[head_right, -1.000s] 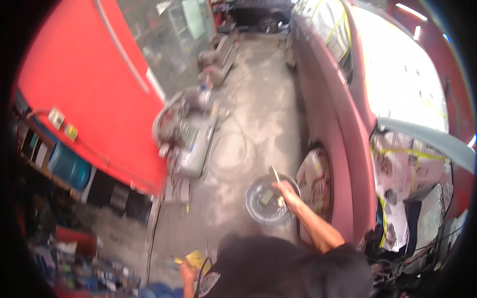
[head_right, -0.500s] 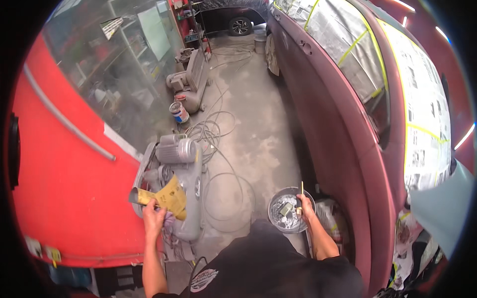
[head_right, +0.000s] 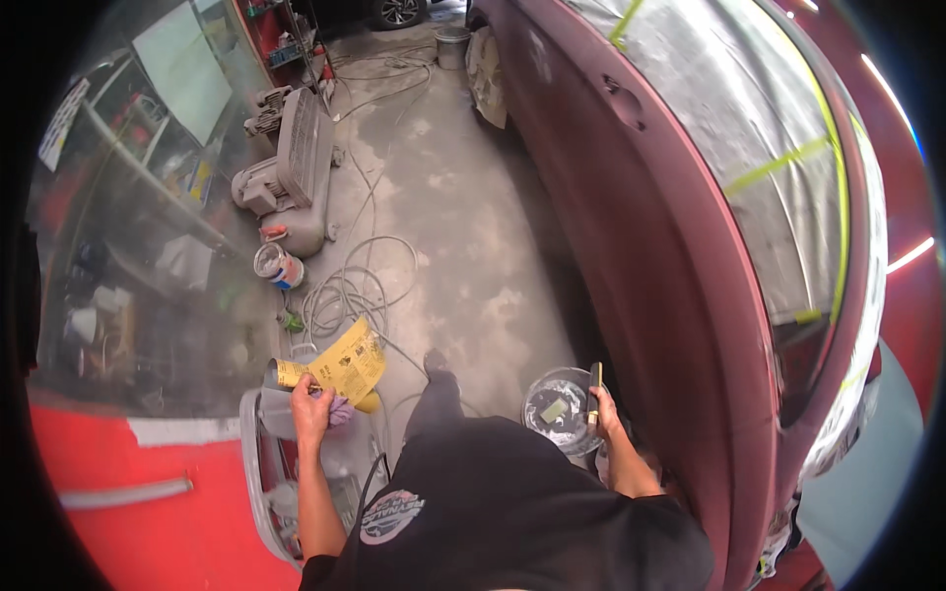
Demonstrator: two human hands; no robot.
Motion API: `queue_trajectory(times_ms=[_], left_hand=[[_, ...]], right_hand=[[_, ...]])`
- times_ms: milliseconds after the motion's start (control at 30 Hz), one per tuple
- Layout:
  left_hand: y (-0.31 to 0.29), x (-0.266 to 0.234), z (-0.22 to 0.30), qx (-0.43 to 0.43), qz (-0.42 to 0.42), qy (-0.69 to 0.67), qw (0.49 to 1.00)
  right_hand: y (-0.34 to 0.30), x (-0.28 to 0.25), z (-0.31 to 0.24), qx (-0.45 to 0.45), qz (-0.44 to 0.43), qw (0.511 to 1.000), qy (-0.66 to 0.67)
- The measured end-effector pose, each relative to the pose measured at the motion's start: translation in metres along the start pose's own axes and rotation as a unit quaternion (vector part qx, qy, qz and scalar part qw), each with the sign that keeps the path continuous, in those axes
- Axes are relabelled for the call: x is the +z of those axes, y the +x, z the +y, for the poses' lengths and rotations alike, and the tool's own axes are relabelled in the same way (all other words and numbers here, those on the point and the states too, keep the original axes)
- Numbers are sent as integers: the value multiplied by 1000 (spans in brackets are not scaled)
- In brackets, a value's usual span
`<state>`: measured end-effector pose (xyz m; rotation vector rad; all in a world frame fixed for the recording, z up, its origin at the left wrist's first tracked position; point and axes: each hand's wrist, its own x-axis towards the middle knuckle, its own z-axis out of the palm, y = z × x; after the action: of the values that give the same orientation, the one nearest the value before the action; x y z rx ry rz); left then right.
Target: The person sands the front fender and rear quarter panel of a red car using a sanding block and water. They repeatedly dip the block into a bucket of water and wipe the surface with a cloth. The car is partially masked with newspaper and tape.
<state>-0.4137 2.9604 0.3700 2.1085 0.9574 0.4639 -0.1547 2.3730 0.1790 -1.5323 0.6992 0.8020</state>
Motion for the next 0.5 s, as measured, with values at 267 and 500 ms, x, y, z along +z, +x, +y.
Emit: queue_trajectory(times_ms=[267, 500], left_hand=[[334, 1, 52, 83, -56, 35, 994], [627, 71, 45, 103, -119, 202, 967]], right_hand=[[87, 122, -176, 64, 36, 997, 32], [209, 243, -348, 7, 0, 1000, 6]])
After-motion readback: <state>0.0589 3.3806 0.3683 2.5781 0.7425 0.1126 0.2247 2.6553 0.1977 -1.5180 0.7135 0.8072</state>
